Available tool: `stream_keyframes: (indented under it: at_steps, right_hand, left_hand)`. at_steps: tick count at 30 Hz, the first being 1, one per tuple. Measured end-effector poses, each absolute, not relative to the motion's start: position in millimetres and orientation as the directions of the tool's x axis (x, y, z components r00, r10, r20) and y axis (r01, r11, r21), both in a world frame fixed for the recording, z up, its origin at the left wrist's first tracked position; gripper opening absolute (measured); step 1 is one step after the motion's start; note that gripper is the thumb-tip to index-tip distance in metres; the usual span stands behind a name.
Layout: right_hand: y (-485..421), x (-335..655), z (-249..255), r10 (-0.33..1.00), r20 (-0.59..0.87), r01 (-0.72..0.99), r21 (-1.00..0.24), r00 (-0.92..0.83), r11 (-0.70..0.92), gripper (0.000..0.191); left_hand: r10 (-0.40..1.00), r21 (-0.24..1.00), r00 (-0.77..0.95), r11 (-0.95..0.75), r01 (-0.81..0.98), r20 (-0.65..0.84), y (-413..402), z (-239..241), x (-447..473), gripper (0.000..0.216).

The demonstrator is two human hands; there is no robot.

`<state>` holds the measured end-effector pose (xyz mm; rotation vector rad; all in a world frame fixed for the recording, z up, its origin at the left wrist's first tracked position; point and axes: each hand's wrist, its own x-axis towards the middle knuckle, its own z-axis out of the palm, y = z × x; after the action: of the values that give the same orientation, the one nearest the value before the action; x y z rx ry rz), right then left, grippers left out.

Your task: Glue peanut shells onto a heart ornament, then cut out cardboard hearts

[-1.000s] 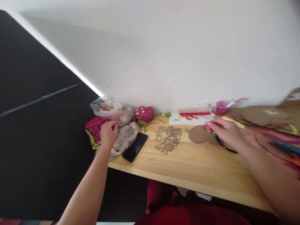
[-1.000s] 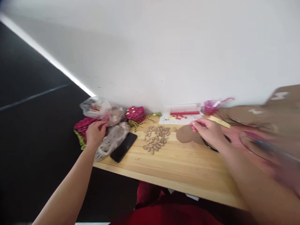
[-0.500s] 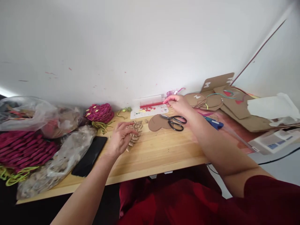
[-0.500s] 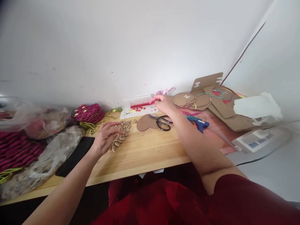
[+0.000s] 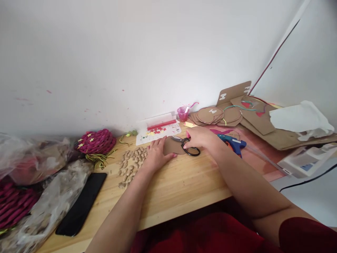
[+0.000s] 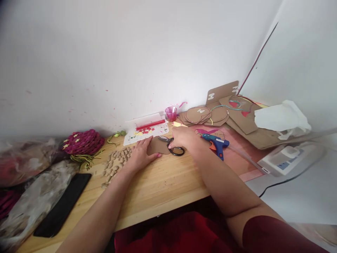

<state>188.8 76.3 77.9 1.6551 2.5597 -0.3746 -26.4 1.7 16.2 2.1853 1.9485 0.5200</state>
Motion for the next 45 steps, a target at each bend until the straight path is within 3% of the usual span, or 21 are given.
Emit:
stream_keyframes:
  at_steps: [10,17,21,24,28,32,37,45]
  right_hand:
    - [71,189,94,0.862,-0.32,0.916,-0.053,-0.393,0.397,0.047]
    - [70,188,90,0.911,-0.182,0.928,-0.098,-0.371,0.358,0.034]
    - [75,193,87,0.954,-0.044,0.946,-0.147,-0.298,0.289,0.04]
    - [81,195,82,0.958,-0.035,0.947,-0.161,-0.286,0.277,0.04]
    - [83,192,79,0.957,-0.048,0.947,-0.17,-0.285,0.273,0.037]
    - [80,189,82,0.941,-0.105,0.945,-0.093,-0.322,0.313,0.039]
    - [78,190,85,0.923,-0.105,0.929,-0.071,-0.369,0.363,0.036]
    - [80,192,84,0.926,-0.118,0.933,-0.054,-0.36,0.356,0.029]
  left_hand:
    - [0.954,0.317,0.139,-0.222,0.922,0.265,-2,7,-47,0.081]
    - [0.922,0.203,0.253,-0.318,0.926,0.294,-5,16,-50,0.072]
    - [0.851,0.14,0.407,-0.471,0.871,0.331,-3,18,-61,0.046]
    - [0.799,0.158,0.432,-0.533,0.832,0.419,2,21,-71,0.036]
    - [0.776,0.186,0.209,-0.385,0.904,0.595,5,30,-80,0.04]
    - [0.701,0.343,-0.091,-0.227,0.911,0.707,2,36,-80,0.036]
    - [0.63,0.531,-0.337,-0.145,0.835,0.7,1,39,-78,0.034]
    - [0.554,0.762,-0.566,-0.217,0.61,0.611,13,32,-89,0.035]
